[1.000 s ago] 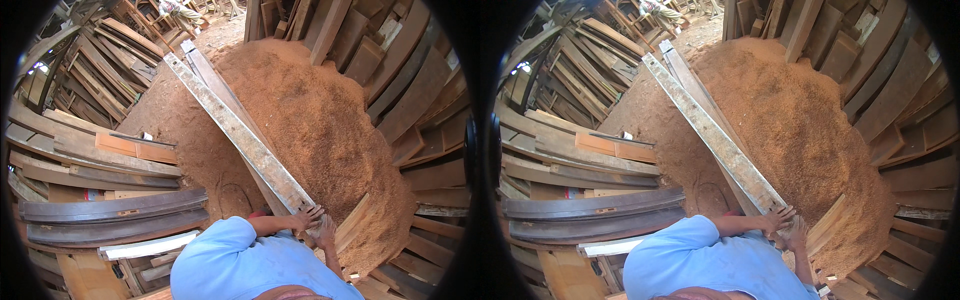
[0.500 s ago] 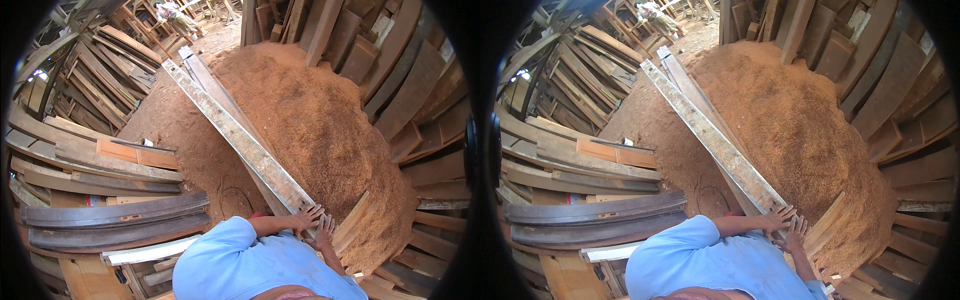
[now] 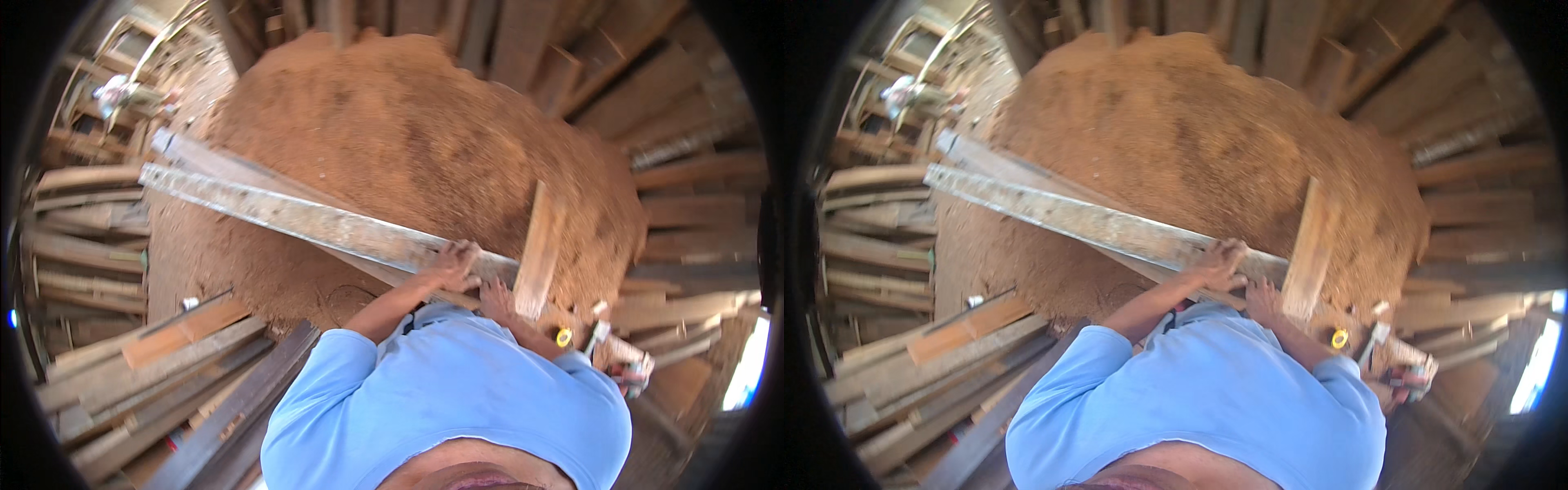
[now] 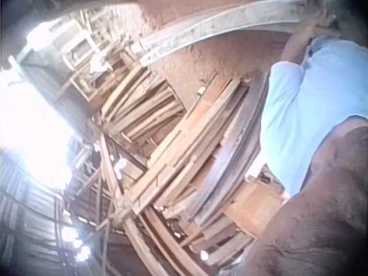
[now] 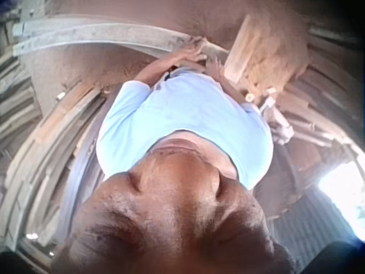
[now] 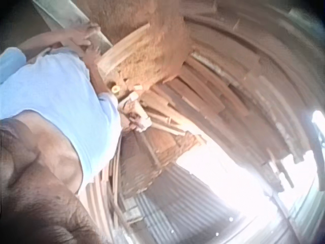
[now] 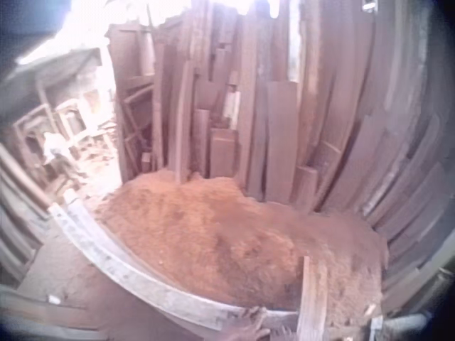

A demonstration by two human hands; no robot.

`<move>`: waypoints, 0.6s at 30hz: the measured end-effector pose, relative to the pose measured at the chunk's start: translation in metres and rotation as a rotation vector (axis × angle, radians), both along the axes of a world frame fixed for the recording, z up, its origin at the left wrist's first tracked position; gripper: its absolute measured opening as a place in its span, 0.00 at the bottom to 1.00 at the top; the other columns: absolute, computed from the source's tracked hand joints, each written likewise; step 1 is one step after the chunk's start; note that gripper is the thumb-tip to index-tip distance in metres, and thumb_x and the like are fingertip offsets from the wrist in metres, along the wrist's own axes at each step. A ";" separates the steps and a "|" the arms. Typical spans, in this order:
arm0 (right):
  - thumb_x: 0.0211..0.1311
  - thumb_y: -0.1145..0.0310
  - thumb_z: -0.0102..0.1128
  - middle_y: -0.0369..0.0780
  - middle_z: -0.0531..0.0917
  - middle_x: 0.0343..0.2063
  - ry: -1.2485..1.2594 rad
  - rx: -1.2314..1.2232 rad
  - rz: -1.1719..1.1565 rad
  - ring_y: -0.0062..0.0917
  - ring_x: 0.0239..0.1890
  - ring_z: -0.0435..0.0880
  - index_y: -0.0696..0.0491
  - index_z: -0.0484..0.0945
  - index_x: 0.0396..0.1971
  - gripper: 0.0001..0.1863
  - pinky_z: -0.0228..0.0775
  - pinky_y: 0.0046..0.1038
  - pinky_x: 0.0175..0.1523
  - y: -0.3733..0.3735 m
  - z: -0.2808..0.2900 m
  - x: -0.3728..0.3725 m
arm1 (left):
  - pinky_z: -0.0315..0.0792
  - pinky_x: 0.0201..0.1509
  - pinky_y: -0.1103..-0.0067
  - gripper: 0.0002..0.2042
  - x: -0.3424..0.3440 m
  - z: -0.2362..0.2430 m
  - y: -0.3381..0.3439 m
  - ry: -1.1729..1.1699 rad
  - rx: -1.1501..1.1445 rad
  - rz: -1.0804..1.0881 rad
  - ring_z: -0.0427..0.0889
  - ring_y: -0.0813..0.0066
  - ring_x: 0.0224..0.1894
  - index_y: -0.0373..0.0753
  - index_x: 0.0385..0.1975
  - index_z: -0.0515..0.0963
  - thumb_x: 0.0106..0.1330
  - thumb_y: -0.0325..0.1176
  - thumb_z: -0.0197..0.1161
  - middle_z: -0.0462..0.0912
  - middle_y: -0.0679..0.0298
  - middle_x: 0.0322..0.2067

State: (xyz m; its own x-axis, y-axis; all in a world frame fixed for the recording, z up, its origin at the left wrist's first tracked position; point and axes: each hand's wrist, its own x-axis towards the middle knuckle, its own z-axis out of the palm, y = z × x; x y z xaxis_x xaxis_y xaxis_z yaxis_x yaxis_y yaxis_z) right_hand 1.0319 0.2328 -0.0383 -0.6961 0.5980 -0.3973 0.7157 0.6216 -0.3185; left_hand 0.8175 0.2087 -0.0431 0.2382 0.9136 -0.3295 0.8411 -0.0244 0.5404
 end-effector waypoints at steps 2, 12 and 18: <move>0.55 0.67 0.61 0.52 0.79 0.48 0.047 -0.038 0.000 0.50 0.54 0.80 0.57 0.78 0.45 0.17 0.77 0.50 0.55 0.009 0.018 0.004 | 0.36 0.79 0.52 0.47 -0.005 0.006 0.004 -0.010 -0.051 -0.009 0.47 0.46 0.79 0.32 0.76 0.47 0.69 0.63 0.51 0.54 0.43 0.75; 0.56 0.60 0.68 0.50 0.84 0.38 0.296 0.022 -0.620 0.42 0.41 0.83 0.59 0.80 0.41 0.20 0.74 0.41 0.45 0.079 0.073 0.045 | 0.37 0.79 0.49 0.43 -0.016 -0.022 -0.012 -0.123 0.030 0.049 0.44 0.43 0.79 0.37 0.77 0.51 0.70 0.62 0.52 0.53 0.44 0.75; 0.74 0.60 0.57 0.32 0.73 0.23 1.036 0.158 -0.571 0.21 0.24 0.69 0.55 0.74 0.29 0.16 0.63 0.32 0.31 0.155 0.129 0.021 | 0.34 0.79 0.46 0.46 -0.005 -0.031 -0.015 0.087 0.104 -0.132 0.38 0.44 0.80 0.38 0.76 0.54 0.62 0.56 0.63 0.46 0.46 0.78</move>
